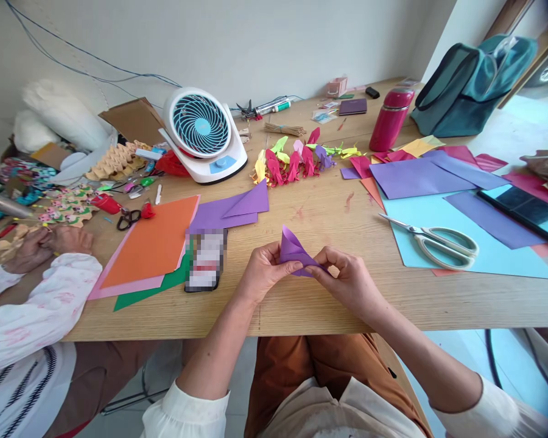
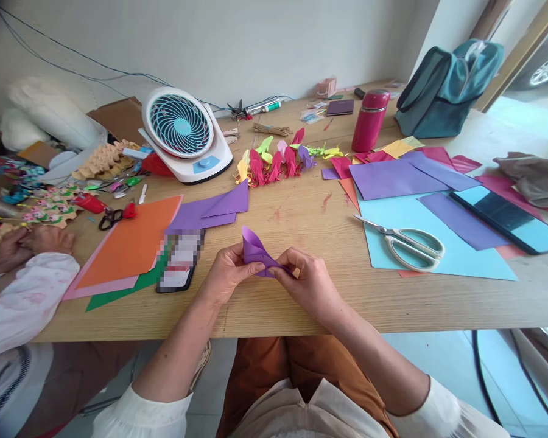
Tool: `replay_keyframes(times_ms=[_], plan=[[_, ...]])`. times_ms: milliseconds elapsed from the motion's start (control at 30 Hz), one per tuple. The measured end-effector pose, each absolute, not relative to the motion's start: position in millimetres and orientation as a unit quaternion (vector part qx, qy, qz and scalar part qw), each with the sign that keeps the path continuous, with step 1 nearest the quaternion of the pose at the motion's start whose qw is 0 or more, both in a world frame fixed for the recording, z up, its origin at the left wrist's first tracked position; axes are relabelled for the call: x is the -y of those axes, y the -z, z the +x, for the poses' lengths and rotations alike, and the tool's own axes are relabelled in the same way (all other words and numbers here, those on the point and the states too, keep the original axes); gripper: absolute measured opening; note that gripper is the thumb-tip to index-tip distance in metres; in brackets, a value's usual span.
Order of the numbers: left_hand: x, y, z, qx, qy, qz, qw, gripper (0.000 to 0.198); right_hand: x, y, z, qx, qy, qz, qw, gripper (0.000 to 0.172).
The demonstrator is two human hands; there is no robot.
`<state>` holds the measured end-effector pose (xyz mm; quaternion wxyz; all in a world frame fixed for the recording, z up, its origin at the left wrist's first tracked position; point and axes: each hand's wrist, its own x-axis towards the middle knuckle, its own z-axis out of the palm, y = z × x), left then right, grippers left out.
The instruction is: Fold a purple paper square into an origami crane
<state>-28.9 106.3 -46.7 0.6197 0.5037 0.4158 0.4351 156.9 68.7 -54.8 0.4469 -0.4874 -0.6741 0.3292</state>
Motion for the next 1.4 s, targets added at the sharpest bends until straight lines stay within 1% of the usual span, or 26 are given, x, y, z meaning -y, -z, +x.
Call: replay_keyframes(times_ms=[300,433,567,667,767,933,1167,1400], plan=[[-107.1,47.0,-30.6,-0.406,-0.453,0.494,0.621,0.032,-67.0,54.9,157.7,0.683,-0.315,-0.482,0.449,0.016],[-107.7,46.7,-32.4,-0.407,-0.461,0.484,0.622,0.034,-67.6,55.6,158.1,0.681,-0.314,-0.484,0.451,0.017],[-107.8,47.4,-32.9,-0.412,-0.465,0.482,0.618,0.037,-69.5,55.5,158.5,0.676,-0.329,-0.488,0.443,0.016],[-106.8,48.2,-31.7,-0.414,-0.469,0.49,0.607,0.035,-70.6,53.5,158.0,0.668,-0.359,-0.488,0.432,0.014],[-104.6,47.5,-29.1,-0.403,-0.461,0.506,0.608,0.03,-71.0,51.5,156.1,0.662,-0.379,-0.485,0.428,0.017],[-102.7,45.1,-25.1,-0.392,-0.448,0.513,0.618,0.027,-70.4,54.1,154.1,0.663,-0.361,-0.494,0.432,0.024],[-102.0,44.8,-26.2,-0.421,-0.447,0.493,0.617,0.035,-69.2,58.3,155.5,0.666,-0.355,-0.51,0.413,0.023],[-103.8,45.5,-31.2,-0.443,-0.438,0.458,0.634,0.045,-69.3,58.6,155.2,0.668,-0.349,-0.515,0.408,0.026]])
